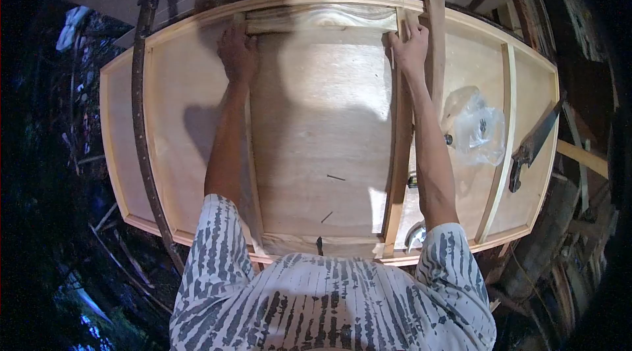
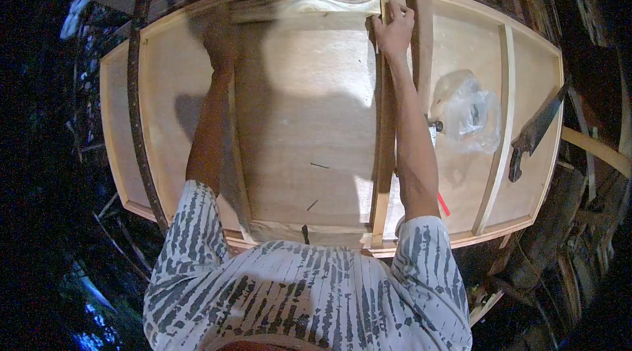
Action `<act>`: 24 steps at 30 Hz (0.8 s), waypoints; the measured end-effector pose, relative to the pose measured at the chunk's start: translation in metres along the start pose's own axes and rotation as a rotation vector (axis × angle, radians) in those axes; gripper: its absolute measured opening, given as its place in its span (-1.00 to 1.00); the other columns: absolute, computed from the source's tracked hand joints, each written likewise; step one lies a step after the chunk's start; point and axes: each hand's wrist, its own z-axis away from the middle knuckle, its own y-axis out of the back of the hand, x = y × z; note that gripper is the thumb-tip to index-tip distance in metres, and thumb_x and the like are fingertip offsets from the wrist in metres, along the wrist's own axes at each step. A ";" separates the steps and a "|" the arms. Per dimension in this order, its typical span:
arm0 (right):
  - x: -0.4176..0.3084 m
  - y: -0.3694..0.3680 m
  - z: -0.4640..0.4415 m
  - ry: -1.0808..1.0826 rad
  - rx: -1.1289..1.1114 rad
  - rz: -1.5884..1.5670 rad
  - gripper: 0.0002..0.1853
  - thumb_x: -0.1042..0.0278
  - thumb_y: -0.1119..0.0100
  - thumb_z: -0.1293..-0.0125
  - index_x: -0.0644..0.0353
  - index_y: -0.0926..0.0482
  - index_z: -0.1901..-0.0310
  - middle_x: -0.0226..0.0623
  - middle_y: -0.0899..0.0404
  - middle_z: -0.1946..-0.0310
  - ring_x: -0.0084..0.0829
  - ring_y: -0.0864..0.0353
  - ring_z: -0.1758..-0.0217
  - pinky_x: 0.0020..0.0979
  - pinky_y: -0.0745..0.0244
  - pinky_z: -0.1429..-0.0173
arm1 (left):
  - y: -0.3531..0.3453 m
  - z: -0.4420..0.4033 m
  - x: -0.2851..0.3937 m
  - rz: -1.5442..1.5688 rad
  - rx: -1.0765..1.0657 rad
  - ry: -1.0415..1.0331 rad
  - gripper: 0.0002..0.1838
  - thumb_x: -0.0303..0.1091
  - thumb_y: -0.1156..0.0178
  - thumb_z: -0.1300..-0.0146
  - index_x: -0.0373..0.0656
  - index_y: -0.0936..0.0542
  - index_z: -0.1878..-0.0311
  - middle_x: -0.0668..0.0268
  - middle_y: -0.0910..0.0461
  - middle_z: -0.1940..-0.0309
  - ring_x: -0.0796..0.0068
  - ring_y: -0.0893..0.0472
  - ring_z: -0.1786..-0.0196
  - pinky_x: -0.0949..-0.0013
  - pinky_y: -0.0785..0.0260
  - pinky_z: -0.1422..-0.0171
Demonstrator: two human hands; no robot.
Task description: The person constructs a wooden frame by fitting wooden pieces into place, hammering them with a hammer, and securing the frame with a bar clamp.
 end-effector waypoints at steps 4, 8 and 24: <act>-0.003 -0.001 0.010 0.020 -0.064 0.124 -0.49 0.24 -0.44 -0.14 -0.19 -0.67 -0.19 -0.02 -0.36 -0.16 -0.02 -0.38 -0.27 -0.13 -0.36 -0.37 | -0.017 0.003 -0.004 -0.036 -0.016 -0.221 -0.22 -0.14 -0.40 -0.20 0.00 -0.34 -0.48 0.17 -0.28 -0.49 0.00 -0.18 -0.55 -0.21 -0.05 -0.52; -0.002 0.001 0.007 0.000 -0.057 0.077 -0.50 0.27 -0.48 -0.14 -0.18 -0.69 -0.17 -0.06 -0.37 -0.15 -0.03 -0.38 -0.26 -0.15 -0.38 -0.35 | -0.045 -0.019 -0.019 0.038 -0.181 -0.245 -0.09 -0.03 -0.47 -0.10 0.03 -0.28 -0.51 0.22 -0.23 -0.50 0.01 -0.16 -0.56 -0.25 -0.03 -0.51; -0.004 0.004 0.012 0.062 -0.036 -0.012 -0.49 0.19 -0.46 -0.11 0.05 -0.68 -0.14 -0.02 -0.43 -0.07 -0.03 -0.44 -0.20 -0.15 -0.37 -0.33 | -0.039 -0.026 0.012 -0.119 -0.229 -0.440 -0.01 0.02 -0.54 0.00 0.02 -0.29 -0.48 0.18 -0.31 -0.43 0.03 -0.26 -0.49 -0.26 -0.09 -0.51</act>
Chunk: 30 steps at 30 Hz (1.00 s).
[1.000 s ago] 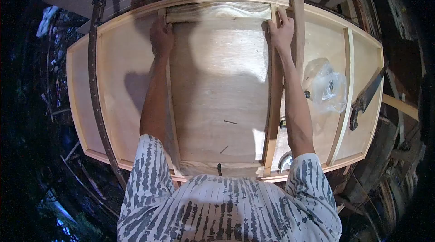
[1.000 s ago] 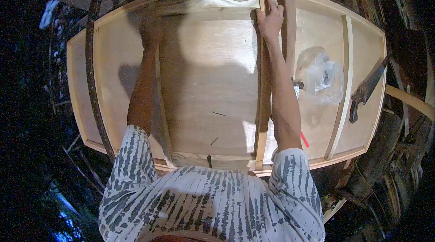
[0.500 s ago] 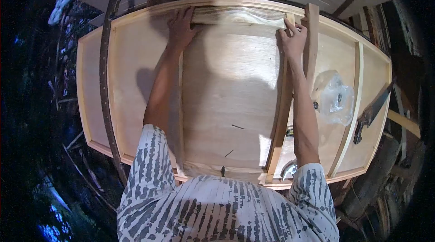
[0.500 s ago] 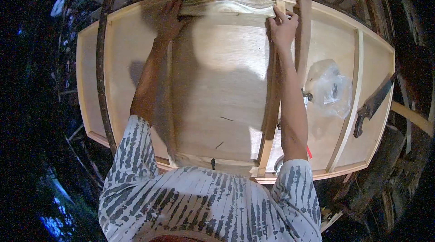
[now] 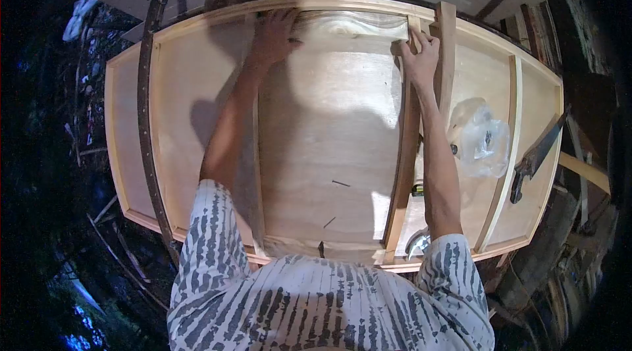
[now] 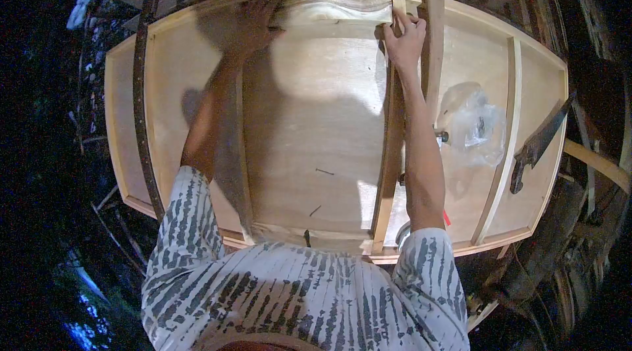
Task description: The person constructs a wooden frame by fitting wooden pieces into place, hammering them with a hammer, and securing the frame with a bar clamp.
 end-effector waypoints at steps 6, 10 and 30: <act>0.012 -0.002 -0.005 -0.033 0.047 0.033 -0.32 0.25 -0.44 -0.07 0.28 -0.51 -0.26 0.06 -0.47 -0.07 0.04 -0.48 -0.19 -0.14 -0.40 -0.33 | -0.030 -0.053 0.055 0.406 0.023 -0.049 -0.10 0.06 -0.60 0.16 -0.06 -0.50 -0.29 0.23 -0.51 -0.22 0.12 -0.45 -0.33 -0.07 -0.21 -0.43; 0.007 -0.006 -0.002 -0.054 0.022 0.029 -0.31 0.26 -0.40 -0.08 0.31 -0.50 -0.28 0.09 -0.48 -0.11 0.05 -0.49 -0.22 -0.14 -0.40 -0.33 | -0.026 -0.055 0.046 0.383 0.072 -0.089 -0.15 0.03 -0.63 0.23 -0.09 -0.56 -0.19 0.25 -0.55 -0.13 0.17 -0.50 -0.26 0.02 -0.22 -0.40; -0.010 0.016 -0.002 -0.009 0.000 0.047 -0.60 0.24 -0.45 -0.20 -0.13 -0.74 -0.11 -0.07 -0.47 -0.09 -0.14 -0.51 -0.20 -0.21 -0.43 -0.29 | 0.011 0.023 -0.058 0.188 0.251 0.152 -0.13 -0.13 -0.60 0.13 -0.06 -0.52 -0.34 0.17 -0.47 -0.34 -0.04 -0.31 -0.42 -0.03 -0.13 -0.54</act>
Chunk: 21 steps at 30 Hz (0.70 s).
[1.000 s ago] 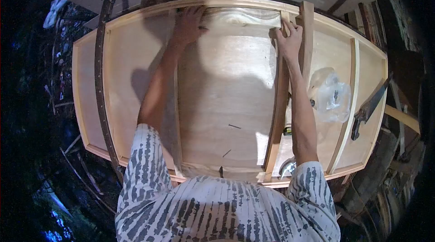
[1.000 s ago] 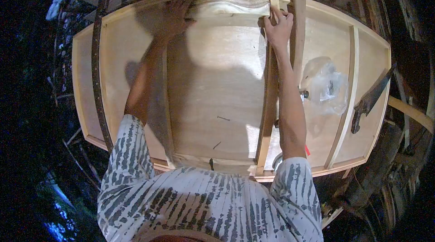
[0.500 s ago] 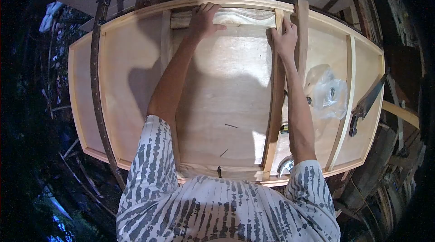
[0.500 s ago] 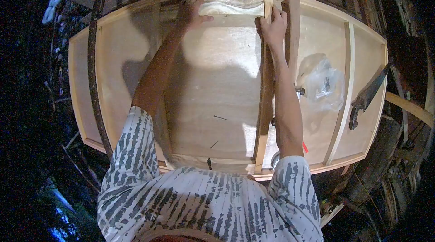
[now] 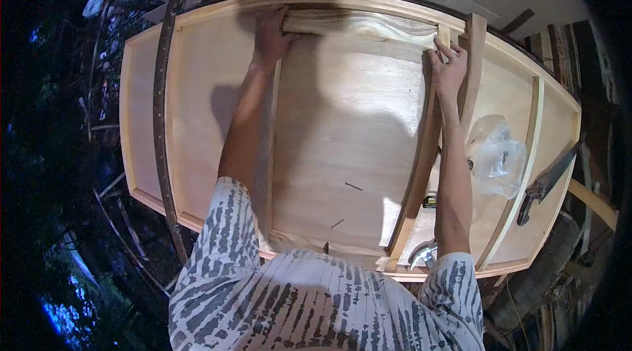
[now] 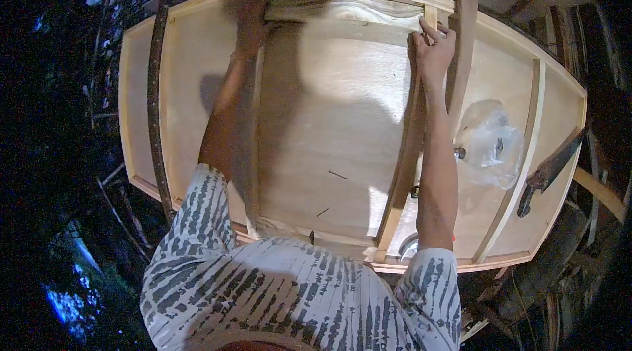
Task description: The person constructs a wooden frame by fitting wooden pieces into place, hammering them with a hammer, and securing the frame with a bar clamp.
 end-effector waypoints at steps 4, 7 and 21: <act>0.011 0.005 0.003 -0.004 0.013 0.000 -0.60 0.24 -0.49 -0.15 -0.12 -0.76 -0.07 -0.11 -0.48 -0.10 -0.12 -0.50 -0.20 -0.20 -0.42 -0.30 | -0.014 -0.005 0.012 0.072 -0.005 0.079 -0.24 -0.22 -0.57 0.10 -0.13 -0.60 -0.26 0.15 -0.54 -0.28 -0.03 -0.32 -0.40 0.07 -0.15 -0.55; 0.012 0.006 0.003 -0.068 0.018 -0.002 -0.61 0.25 -0.49 -0.14 -0.12 -0.77 -0.06 -0.10 -0.49 -0.09 -0.11 -0.51 -0.19 -0.21 -0.44 -0.28 | -0.023 -0.008 0.012 0.117 -0.046 0.090 -0.25 -0.24 -0.56 0.08 -0.12 -0.59 -0.28 0.17 -0.49 -0.33 -0.03 -0.34 -0.38 0.03 -0.11 -0.56; 0.016 -0.011 -0.006 -0.025 0.051 -0.030 -0.60 0.21 -0.50 -0.12 -0.16 -0.77 -0.05 -0.07 -0.52 -0.09 -0.14 -0.55 -0.18 -0.24 -0.47 -0.25 | -0.030 -0.018 -0.012 0.030 -0.087 0.025 -0.15 -0.08 -0.58 0.07 -0.06 -0.52 -0.35 0.06 -0.38 -0.37 0.04 -0.24 -0.48 -0.08 0.10 -0.60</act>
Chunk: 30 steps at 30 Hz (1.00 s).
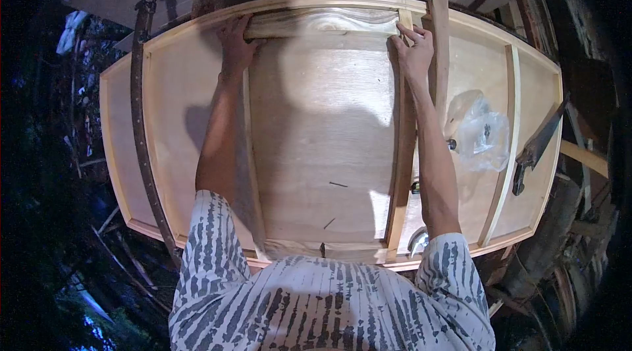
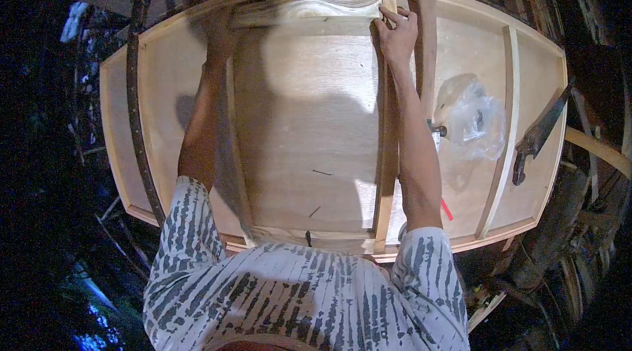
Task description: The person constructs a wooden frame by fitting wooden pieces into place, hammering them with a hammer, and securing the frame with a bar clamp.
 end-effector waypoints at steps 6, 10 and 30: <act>0.001 0.001 0.000 0.011 0.008 0.003 -0.62 0.22 -0.48 -0.13 -0.15 -0.77 -0.04 -0.05 -0.54 -0.08 -0.12 -0.56 -0.18 -0.21 -0.46 -0.27 | -0.008 -0.006 -0.014 0.054 -0.016 -0.054 -0.13 -0.07 -0.61 0.13 -0.04 -0.53 -0.34 0.09 -0.40 -0.36 0.06 -0.23 -0.49 -0.10 0.13 -0.59; -0.001 0.002 -0.001 0.012 0.023 -0.001 -0.64 0.23 -0.46 -0.13 -0.14 -0.78 -0.02 -0.05 -0.54 -0.07 -0.12 -0.56 -0.17 -0.21 -0.46 -0.27 | -0.005 -0.003 -0.008 0.029 -0.002 -0.037 -0.10 -0.09 -0.61 0.15 -0.04 -0.51 -0.36 0.10 -0.39 -0.37 0.05 -0.25 -0.49 -0.12 0.15 -0.59; 0.001 -0.001 -0.007 -0.099 0.045 -0.060 -0.38 0.18 -0.44 -0.03 0.31 -0.61 -0.14 0.05 -0.56 -0.04 0.01 -0.58 -0.10 -0.13 -0.47 -0.26 | -0.041 -0.016 0.162 0.128 -0.115 -0.152 -0.24 -0.06 -0.38 -0.19 0.12 -0.37 -0.47 0.20 -0.28 -0.47 0.10 -0.25 -0.51 -0.26 -0.04 -0.51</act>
